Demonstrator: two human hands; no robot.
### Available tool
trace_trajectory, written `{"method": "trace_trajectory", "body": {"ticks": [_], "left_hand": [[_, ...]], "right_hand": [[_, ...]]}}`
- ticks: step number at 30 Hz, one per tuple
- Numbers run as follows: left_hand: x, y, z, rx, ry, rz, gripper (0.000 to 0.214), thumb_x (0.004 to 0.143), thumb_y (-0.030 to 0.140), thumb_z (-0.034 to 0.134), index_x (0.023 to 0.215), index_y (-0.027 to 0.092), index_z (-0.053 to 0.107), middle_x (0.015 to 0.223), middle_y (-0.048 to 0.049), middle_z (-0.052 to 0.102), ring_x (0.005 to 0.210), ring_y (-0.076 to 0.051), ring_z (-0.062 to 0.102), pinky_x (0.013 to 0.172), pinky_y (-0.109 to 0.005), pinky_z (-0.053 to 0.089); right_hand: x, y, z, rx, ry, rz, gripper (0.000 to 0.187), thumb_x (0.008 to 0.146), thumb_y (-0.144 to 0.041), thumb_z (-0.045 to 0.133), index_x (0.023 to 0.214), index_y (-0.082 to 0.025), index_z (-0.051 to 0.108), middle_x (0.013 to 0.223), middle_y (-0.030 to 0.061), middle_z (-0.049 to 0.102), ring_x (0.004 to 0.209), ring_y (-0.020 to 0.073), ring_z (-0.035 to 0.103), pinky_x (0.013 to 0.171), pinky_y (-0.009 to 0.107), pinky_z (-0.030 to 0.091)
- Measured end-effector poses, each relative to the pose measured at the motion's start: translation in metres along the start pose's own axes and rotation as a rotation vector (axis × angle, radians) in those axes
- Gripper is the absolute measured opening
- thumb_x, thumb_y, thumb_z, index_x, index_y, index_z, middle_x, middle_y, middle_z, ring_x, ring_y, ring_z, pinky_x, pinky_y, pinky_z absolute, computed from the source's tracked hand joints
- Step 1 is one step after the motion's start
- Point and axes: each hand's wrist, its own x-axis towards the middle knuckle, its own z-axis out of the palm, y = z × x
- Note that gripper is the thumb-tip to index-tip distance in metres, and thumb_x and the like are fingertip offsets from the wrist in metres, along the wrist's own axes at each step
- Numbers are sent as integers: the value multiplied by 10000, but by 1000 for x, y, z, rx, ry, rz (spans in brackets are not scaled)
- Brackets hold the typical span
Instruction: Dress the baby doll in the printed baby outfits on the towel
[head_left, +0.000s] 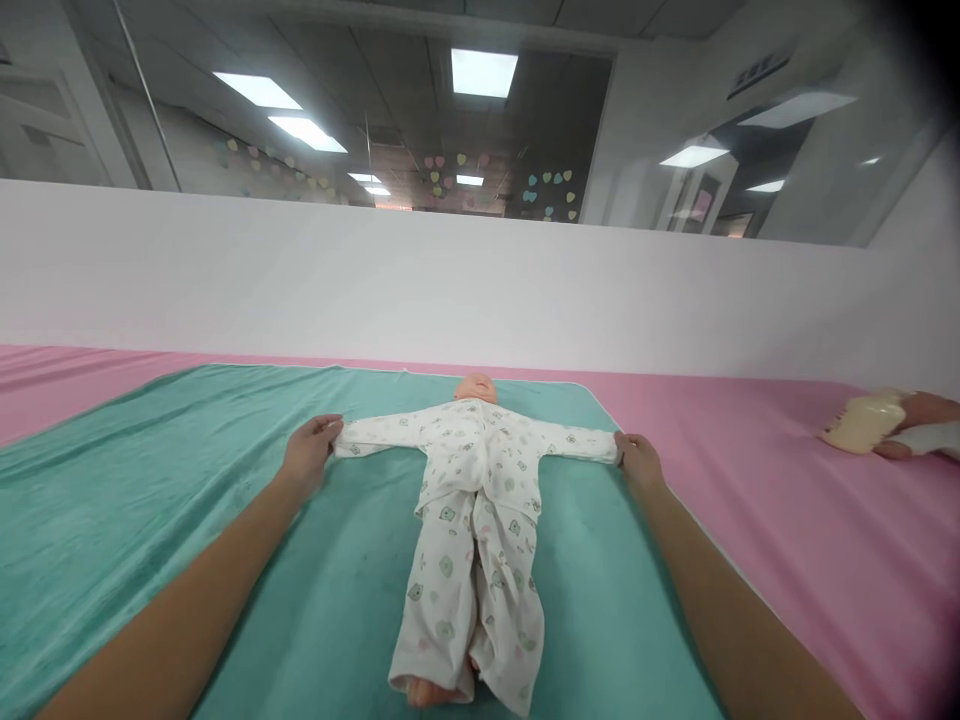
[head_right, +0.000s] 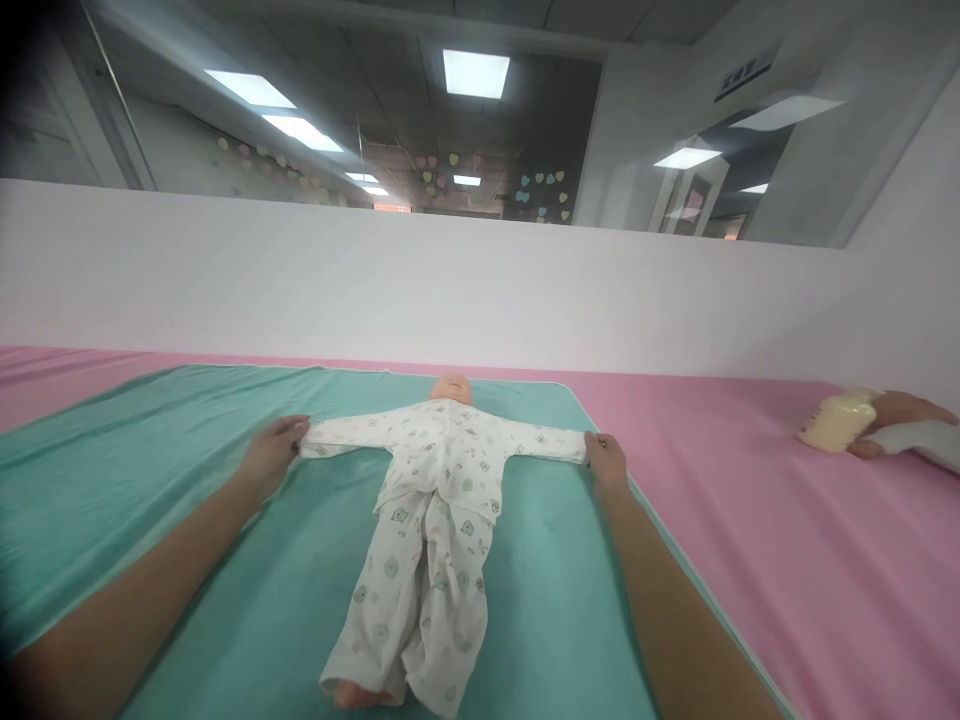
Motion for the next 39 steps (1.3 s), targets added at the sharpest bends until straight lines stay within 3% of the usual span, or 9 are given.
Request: {"method": "trace_trajectory", "body": {"ticks": [8,10,14,16,19,23,30,36,39], "left_hand": [[-35,15,13,481,-39,224,220,634,148,571,848,165,622,966,-82,575,1068,-288,503,928,-369,381],[-75,27,12,640,-199,364,258,725,223,545,974,188,602,1054,-89,571,1064,-277,517,908,-373,409],[-186,31,1,583,-693,347,325,792,389,571,1097,280,552,1039,-54,596,896,-217,595,758,-325,506],[-234,25,0,564,-762,530,630,649,395,740,1226,339,492,1204,-73,534,997,-248,573,823,-354,504],[-273,18,10,683,-656,653,475,769,351,657,1221,356,511,1151,-82,545,961,-238,578,821,-381,499],[-272,27,18,783,-613,765,227,864,275,526,1083,284,587,924,-57,580,817,-204,579,737,-355,494],[-257,44,-4,852,-431,845,204,871,127,409,924,217,585,844,-40,560,727,-167,553,632,-296,440],[-291,51,3,714,-220,1130,204,849,60,471,986,188,553,819,-47,586,757,-181,525,692,-326,414],[-307,45,7,729,-265,1234,273,829,15,471,1035,169,559,826,-52,608,773,-190,522,748,-359,411]], "right_hand": [[-41,-36,1,-255,2,-212,309,673,-357,585,915,-176,524,1022,114,543,886,243,532,808,376,413],[-85,-60,-12,-270,-123,-366,304,752,-414,535,954,-187,517,1054,113,534,908,238,543,802,368,436],[-210,-82,-44,-268,-764,-497,238,788,-462,558,946,-284,543,922,38,600,805,206,588,702,334,491],[-265,-78,-49,-283,-769,-639,560,643,-497,705,1137,-324,507,1105,79,578,926,264,592,733,371,509],[-308,-72,-37,-361,-699,-775,690,670,-445,705,1284,-329,411,1298,110,471,1031,291,576,774,392,518],[-301,-83,-27,-472,-687,-791,321,783,-172,505,1070,-315,525,1182,53,547,876,216,621,672,335,504],[-269,-84,-73,-560,-591,-797,396,732,-36,407,999,-292,550,1158,0,588,889,186,618,607,293,480],[-286,-76,-85,-342,-543,-1049,350,864,-51,394,1064,-260,591,1124,10,635,928,157,625,767,280,509],[-298,-79,-90,-293,-465,-1160,304,863,-33,408,1009,-218,601,1035,37,654,861,162,620,701,278,499]]}}
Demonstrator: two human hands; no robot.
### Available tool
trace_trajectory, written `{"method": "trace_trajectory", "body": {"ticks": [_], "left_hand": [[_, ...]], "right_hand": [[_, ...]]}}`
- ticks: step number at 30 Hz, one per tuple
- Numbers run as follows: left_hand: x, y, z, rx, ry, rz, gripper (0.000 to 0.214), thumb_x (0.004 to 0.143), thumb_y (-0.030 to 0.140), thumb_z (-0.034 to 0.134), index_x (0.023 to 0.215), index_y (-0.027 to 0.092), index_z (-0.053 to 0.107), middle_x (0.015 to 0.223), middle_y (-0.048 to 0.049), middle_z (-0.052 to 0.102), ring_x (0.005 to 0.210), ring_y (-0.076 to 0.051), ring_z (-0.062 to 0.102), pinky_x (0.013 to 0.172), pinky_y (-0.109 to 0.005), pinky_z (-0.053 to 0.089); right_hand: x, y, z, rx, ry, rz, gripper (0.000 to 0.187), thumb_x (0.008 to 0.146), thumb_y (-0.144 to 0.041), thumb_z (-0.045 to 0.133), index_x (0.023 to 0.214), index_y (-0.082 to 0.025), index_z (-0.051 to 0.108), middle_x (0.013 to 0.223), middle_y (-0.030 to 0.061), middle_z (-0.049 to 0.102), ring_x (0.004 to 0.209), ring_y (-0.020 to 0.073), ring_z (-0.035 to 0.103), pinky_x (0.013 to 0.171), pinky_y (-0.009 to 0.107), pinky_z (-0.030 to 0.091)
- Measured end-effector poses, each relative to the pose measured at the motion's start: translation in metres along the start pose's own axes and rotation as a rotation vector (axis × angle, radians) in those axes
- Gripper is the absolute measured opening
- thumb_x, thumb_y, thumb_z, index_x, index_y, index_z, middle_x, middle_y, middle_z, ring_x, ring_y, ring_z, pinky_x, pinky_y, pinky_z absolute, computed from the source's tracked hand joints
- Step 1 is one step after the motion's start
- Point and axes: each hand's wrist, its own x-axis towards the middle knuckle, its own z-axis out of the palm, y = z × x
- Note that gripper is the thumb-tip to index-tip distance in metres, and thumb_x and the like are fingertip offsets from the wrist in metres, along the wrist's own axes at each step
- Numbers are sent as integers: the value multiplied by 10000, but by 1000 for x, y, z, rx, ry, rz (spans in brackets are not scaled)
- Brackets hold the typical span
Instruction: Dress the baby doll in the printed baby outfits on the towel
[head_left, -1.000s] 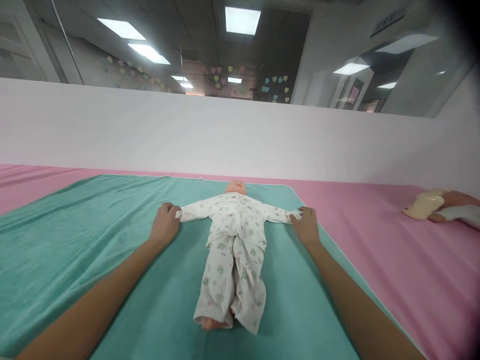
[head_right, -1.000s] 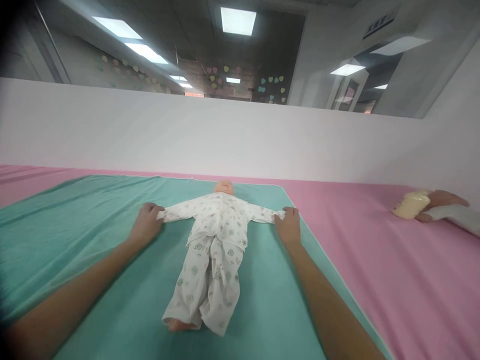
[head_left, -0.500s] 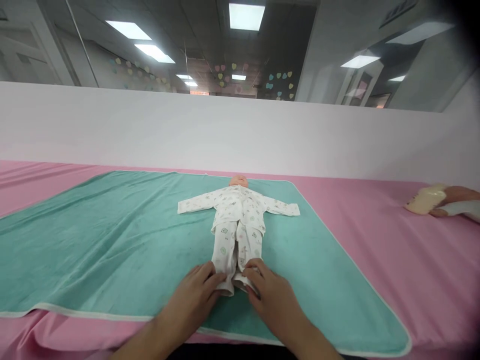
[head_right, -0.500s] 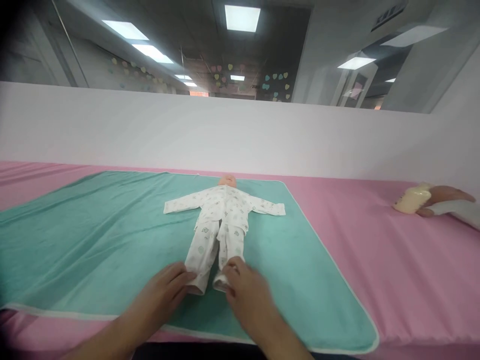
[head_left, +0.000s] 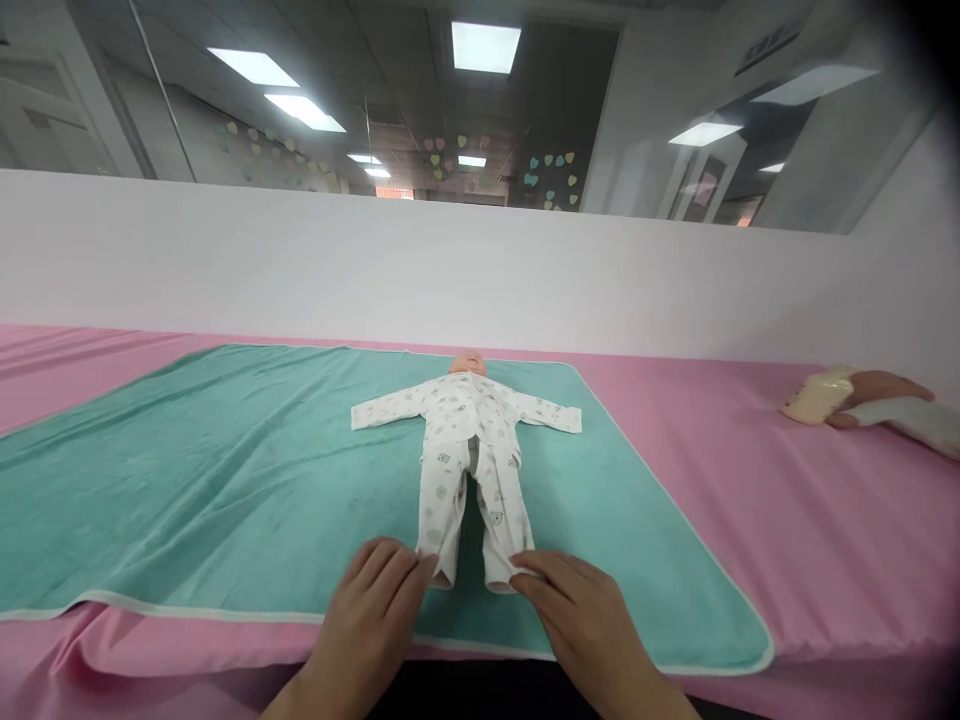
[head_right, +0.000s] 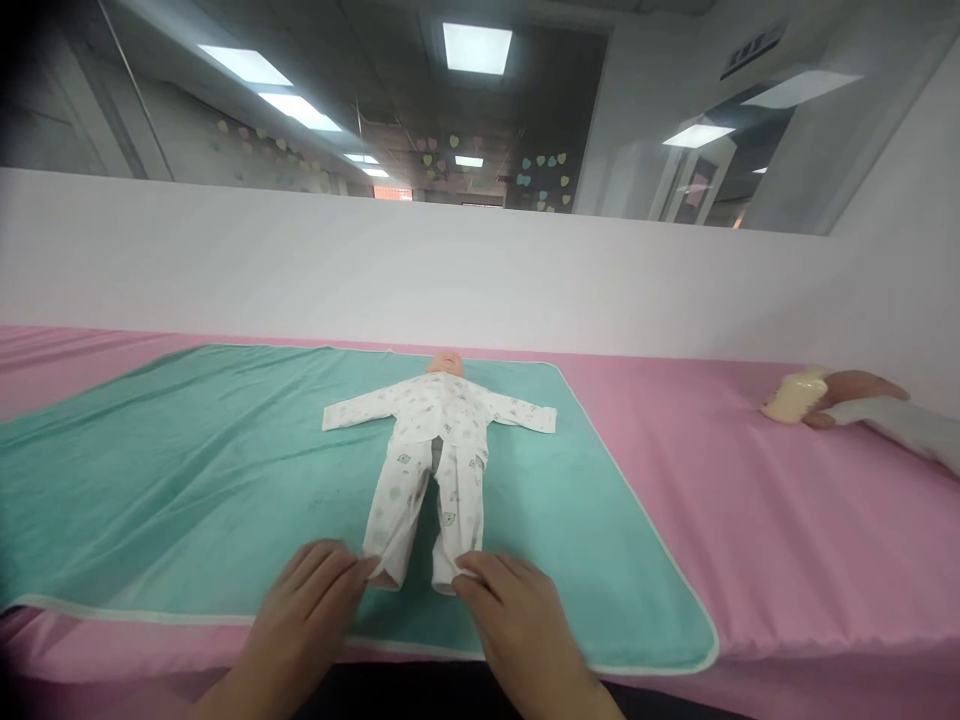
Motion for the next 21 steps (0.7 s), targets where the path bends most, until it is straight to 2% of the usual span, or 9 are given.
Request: {"method": "trace_trajectory", "body": {"ticks": [2,3,5,8,10,13,15,17,21], "left_hand": [[-9,4,8,23,-53,-29,257,845,47,469,1045,178,561,875,-57,617,799,-195,533,756,-357,415],[-13,4,13,45,-76,-91,236,857,99,487,1066,185,556,927,-65,617,829,-203,542,760,-355,420],[-17,2,23,97,-131,-282,304,855,262,548,1151,197,525,1046,-90,600,904,-229,555,765,-356,431],[-8,1,32,120,-314,-540,491,811,429,568,1243,209,487,1080,-103,604,951,-266,560,777,-377,425],[6,5,34,91,-443,-645,472,803,421,551,1225,214,506,1028,-97,632,954,-280,564,784,-388,408],[25,12,34,11,-525,-764,436,778,305,529,1200,198,501,998,-91,657,952,-276,575,795,-386,393],[31,16,34,-50,-535,-799,454,763,220,495,1215,188,474,977,-77,669,932,-256,589,792,-372,394],[29,17,35,-57,-529,-778,507,754,168,477,1260,179,440,1025,-80,663,955,-246,592,796,-365,396],[15,8,35,123,-484,-570,558,763,93,469,1305,226,444,1122,-75,623,979,-248,583,803,-380,397]], "right_hand": [[-4,-5,0,7,19,-18,307,866,-39,417,1053,-212,587,1005,47,652,843,159,612,694,277,499],[-6,-6,1,4,18,-10,317,868,-48,417,1086,-214,578,997,51,648,842,162,608,707,285,504],[-9,-5,8,-34,5,65,336,867,-102,449,1166,-222,546,1031,73,626,882,187,600,734,315,516],[-6,-3,25,-130,-31,237,477,789,-201,593,1254,-225,490,1163,116,555,995,256,566,764,376,530],[1,-2,36,-170,-86,312,595,708,-217,678,1268,-239,477,1221,118,522,1026,286,554,772,399,534],[14,-3,48,-202,-175,400,650,646,-191,718,1248,-269,485,1257,96,511,981,284,582,698,365,542],[20,-3,51,-187,-216,419,601,643,-169,709,1199,-281,508,1284,81,493,951,264,600,653,325,531],[23,-2,51,-151,-233,375,518,655,-143,686,1129,-283,531,1298,64,479,959,244,603,662,302,519],[18,2,46,-105,-217,261,448,653,-79,650,1052,-249,537,1147,53,549,875,204,604,657,278,489]]}}
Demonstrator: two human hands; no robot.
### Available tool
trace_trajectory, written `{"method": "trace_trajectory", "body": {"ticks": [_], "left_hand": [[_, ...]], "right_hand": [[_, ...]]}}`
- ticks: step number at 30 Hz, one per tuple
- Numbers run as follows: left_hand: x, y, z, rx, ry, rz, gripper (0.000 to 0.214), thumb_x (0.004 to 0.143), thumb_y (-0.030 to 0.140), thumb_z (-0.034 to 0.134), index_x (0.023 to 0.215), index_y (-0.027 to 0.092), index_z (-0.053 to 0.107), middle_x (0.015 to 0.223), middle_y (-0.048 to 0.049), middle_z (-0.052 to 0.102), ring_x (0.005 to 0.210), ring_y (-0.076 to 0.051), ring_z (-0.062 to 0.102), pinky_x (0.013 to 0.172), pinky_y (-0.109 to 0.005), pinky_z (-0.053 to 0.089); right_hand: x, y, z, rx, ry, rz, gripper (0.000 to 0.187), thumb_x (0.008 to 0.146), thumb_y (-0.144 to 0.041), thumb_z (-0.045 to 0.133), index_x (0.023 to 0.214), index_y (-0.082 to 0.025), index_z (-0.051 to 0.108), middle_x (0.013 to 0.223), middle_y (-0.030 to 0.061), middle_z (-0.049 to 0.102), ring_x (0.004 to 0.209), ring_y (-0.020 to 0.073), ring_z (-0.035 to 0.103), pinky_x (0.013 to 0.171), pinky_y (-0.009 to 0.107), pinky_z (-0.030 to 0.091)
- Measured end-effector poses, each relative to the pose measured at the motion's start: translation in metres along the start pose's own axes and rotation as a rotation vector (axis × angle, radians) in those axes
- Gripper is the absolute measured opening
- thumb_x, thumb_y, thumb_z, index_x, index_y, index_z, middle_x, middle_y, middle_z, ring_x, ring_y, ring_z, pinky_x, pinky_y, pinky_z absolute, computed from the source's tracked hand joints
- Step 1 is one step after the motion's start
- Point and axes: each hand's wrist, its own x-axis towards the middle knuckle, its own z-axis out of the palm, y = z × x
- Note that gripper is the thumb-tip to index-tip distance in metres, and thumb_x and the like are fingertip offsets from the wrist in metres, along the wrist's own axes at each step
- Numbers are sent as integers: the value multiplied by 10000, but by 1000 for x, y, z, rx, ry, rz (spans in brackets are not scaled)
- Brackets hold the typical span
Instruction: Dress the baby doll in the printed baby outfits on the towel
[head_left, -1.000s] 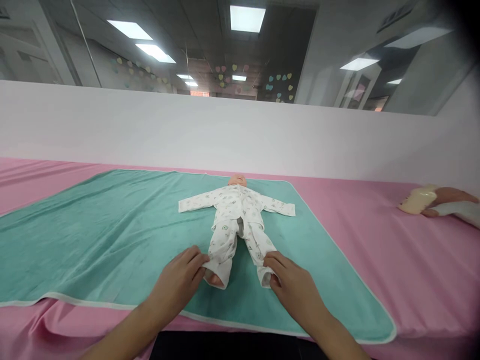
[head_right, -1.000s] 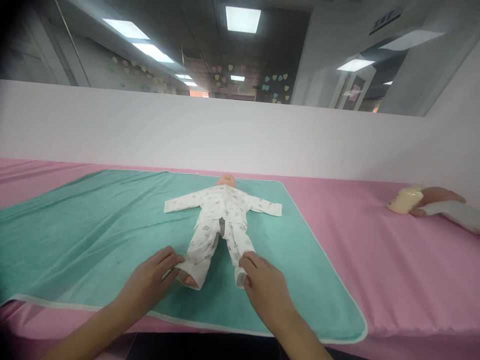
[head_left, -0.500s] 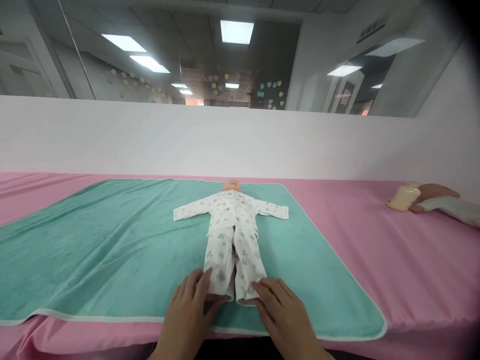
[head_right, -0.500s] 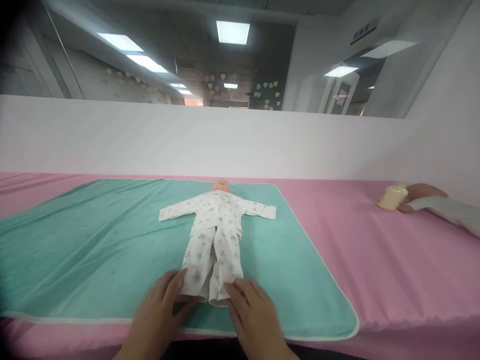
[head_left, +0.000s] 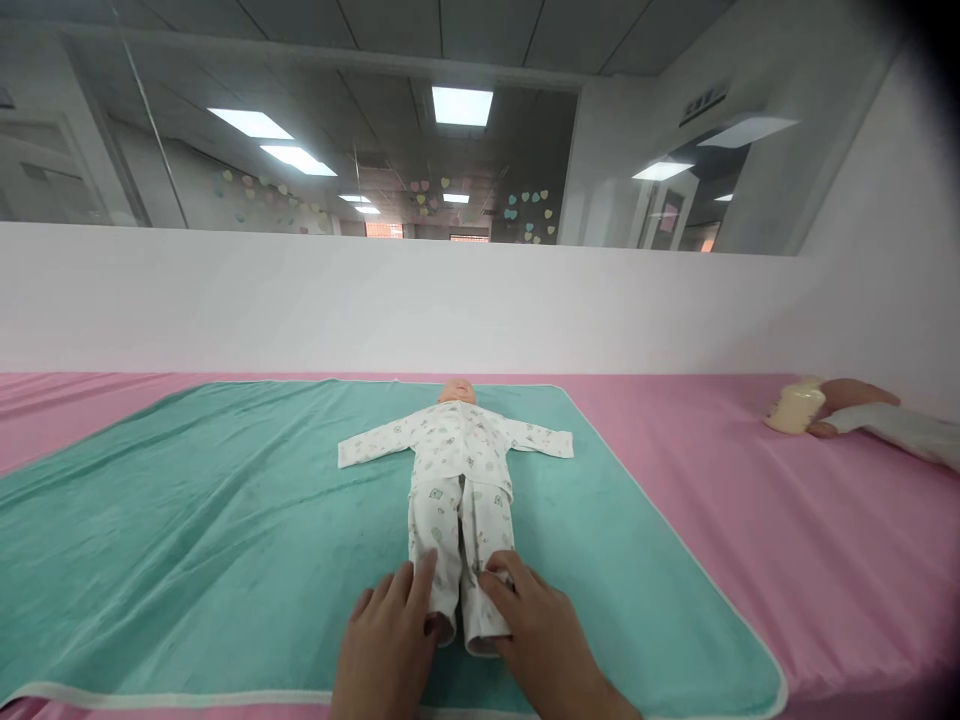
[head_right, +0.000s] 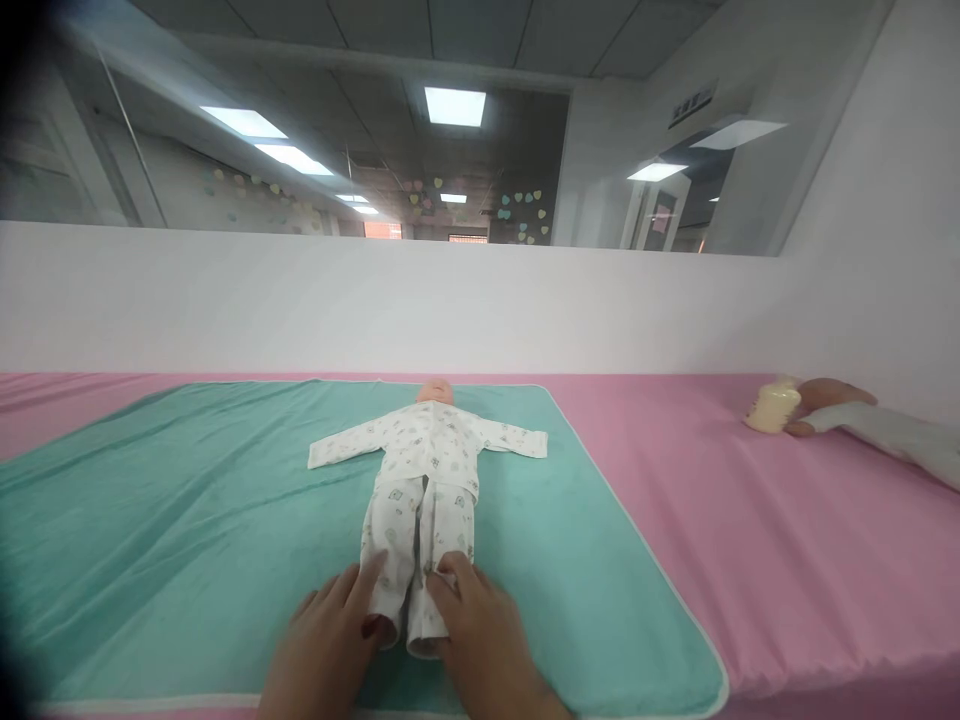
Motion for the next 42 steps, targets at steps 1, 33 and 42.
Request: {"method": "trace_trajectory", "body": {"ticks": [1,33,42], "left_hand": [[-1,-4,2,47,24,51,547,778,93,473,1302,247,455,1107,-69,623,953,-245,588,789,-380,403],[163,-16,-15,-382,95,353,502,955,389,295,1383,139,369,1511,-113,239,1413,-256,117,1136,-472,223],[140,-47,41,-620,-16,74,595,930,470,327,1455,223,193,1546,-106,90,1408,-251,142,1089,-408,319]], "right_hand": [[-2,2,0,-2,7,-27,448,651,-47,625,1046,-239,536,1092,52,563,847,196,599,644,272,478],[118,49,-2,414,184,99,522,929,-447,387,1389,-202,363,1459,90,324,1358,226,267,1115,429,261],[103,76,24,418,-178,20,743,892,-564,403,1482,-283,47,1548,41,-46,1419,243,9,1127,445,207]]}}
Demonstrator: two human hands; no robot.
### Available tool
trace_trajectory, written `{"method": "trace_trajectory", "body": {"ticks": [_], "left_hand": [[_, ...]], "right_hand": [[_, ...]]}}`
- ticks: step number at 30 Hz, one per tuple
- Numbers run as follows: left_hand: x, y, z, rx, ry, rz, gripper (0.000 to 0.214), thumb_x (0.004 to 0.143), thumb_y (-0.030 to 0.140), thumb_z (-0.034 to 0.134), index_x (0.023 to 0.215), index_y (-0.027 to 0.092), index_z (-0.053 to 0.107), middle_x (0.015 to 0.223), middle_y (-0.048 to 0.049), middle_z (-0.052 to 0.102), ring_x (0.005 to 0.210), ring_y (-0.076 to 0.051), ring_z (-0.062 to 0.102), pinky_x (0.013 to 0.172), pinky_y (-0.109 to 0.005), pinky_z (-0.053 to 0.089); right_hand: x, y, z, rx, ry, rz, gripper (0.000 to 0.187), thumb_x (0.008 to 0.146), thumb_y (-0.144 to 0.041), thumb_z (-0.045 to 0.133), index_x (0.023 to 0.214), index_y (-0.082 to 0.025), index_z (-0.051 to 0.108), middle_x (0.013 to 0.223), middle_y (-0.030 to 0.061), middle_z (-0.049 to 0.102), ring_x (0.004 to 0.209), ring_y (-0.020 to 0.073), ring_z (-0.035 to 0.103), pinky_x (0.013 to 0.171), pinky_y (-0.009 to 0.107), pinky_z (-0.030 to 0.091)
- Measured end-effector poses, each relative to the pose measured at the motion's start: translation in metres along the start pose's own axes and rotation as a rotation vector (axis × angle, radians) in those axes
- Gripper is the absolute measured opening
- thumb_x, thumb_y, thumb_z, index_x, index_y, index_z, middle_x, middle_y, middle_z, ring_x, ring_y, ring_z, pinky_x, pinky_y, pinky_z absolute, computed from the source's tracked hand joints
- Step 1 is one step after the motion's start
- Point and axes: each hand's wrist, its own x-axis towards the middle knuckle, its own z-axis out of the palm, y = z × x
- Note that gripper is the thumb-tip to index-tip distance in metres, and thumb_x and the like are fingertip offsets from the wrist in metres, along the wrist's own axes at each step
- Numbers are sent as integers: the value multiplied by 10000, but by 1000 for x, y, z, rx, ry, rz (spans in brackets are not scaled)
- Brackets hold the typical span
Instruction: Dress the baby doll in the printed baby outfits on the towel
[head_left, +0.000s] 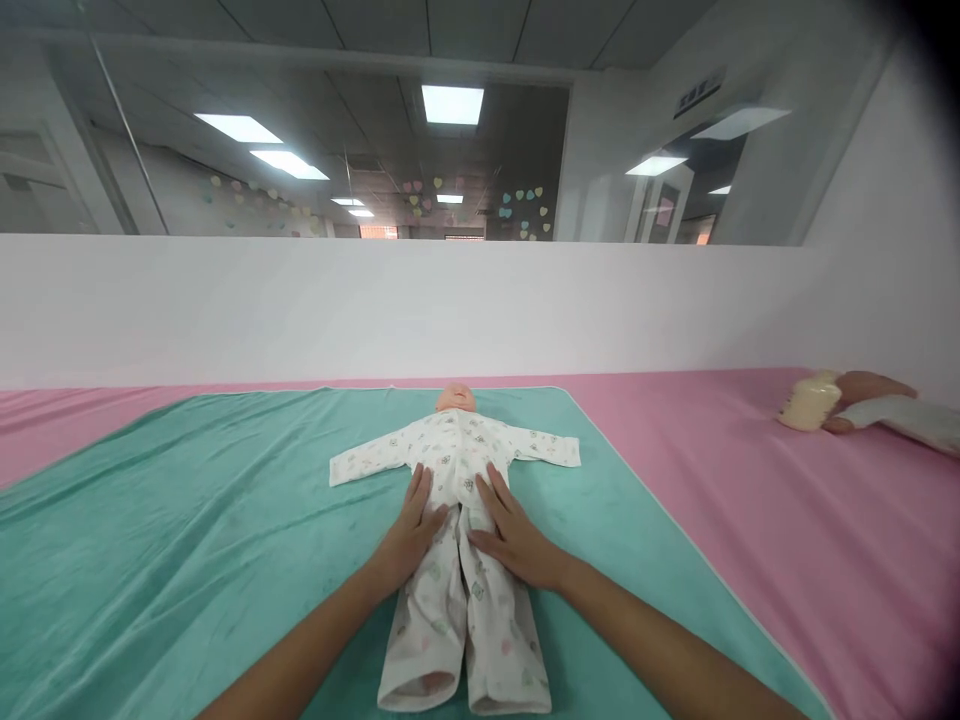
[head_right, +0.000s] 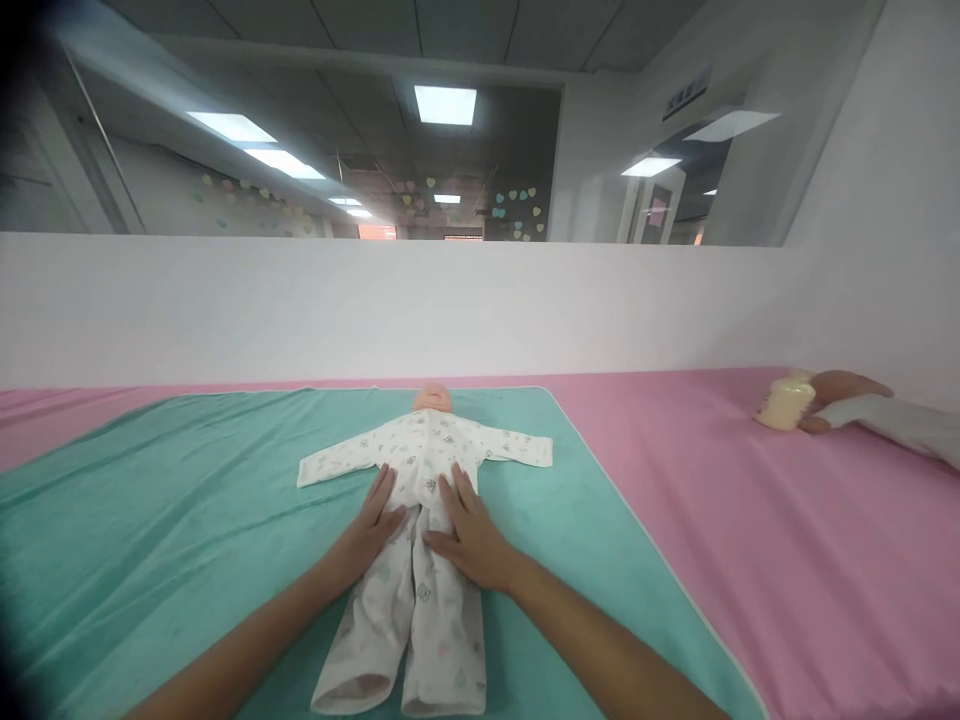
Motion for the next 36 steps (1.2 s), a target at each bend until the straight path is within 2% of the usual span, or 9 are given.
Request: {"method": "trace_trajectory", "body": {"ticks": [4,7,11,18,23,26,28,31,36], "left_hand": [[-10,2,-19,-10,85,-7,413,907,402,414,1283,236,455,1408,-91,373,1276,-229,407,972,-357,442],[-5,2,-32,160,119,160,308,922,339,387,1156,217,545,1208,-90,520,1104,-215,521,884,-356,474],[-8,-6,-39,348,99,340,330,909,213,362,1181,221,548,1122,-94,575,1022,-218,552,846,-359,478],[-15,-8,-50,257,299,236,187,905,221,354,908,190,538,879,-48,586,835,-177,571,675,-273,459],[-23,2,-48,209,43,153,148,850,181,358,794,204,493,780,-12,545,685,-151,516,587,-261,392],[-25,6,-45,54,-24,74,152,864,224,352,807,208,492,789,-12,552,716,-160,521,636,-275,411],[-23,5,-46,-70,-4,30,202,891,304,354,786,205,495,778,-14,555,737,-166,528,673,-281,427],[-12,-11,-54,-129,138,-95,275,887,412,375,776,203,515,778,-13,571,752,-176,544,708,-287,443],[24,-77,-90,167,462,-317,370,825,426,407,1026,151,554,1094,-113,586,1039,-260,540,900,-363,420]], "right_hand": [[-8,0,-16,-120,187,-13,477,913,-426,447,1364,-279,397,1426,75,346,1274,235,382,1008,400,396],[-2,6,-17,-258,269,-88,329,919,-215,404,1228,-224,517,1212,92,496,1039,203,522,859,357,472],[-1,14,-7,-334,284,-150,454,884,-71,323,1282,-227,475,1102,84,505,845,159,525,700,284,476],[-6,20,-15,-142,395,-279,338,912,-126,335,1118,-218,587,920,61,500,775,147,503,644,276,461],[-13,17,-19,-144,307,-353,341,895,-100,330,1087,-213,589,890,56,534,739,137,518,615,266,460],[-13,14,-19,-118,251,-342,329,904,-138,342,1133,-227,561,935,54,558,686,119,520,588,249,452],[-11,22,-25,-65,270,-256,292,920,-211,360,1137,-232,555,959,53,566,650,112,514,583,247,449],[-5,57,-42,-63,405,21,285,927,-330,361,1099,-232,565,958,48,574,687,132,531,645,271,453],[2,139,-78,-207,679,653,459,834,-484,416,1116,-143,540,1102,118,547,826,190,563,681,302,429]]}}
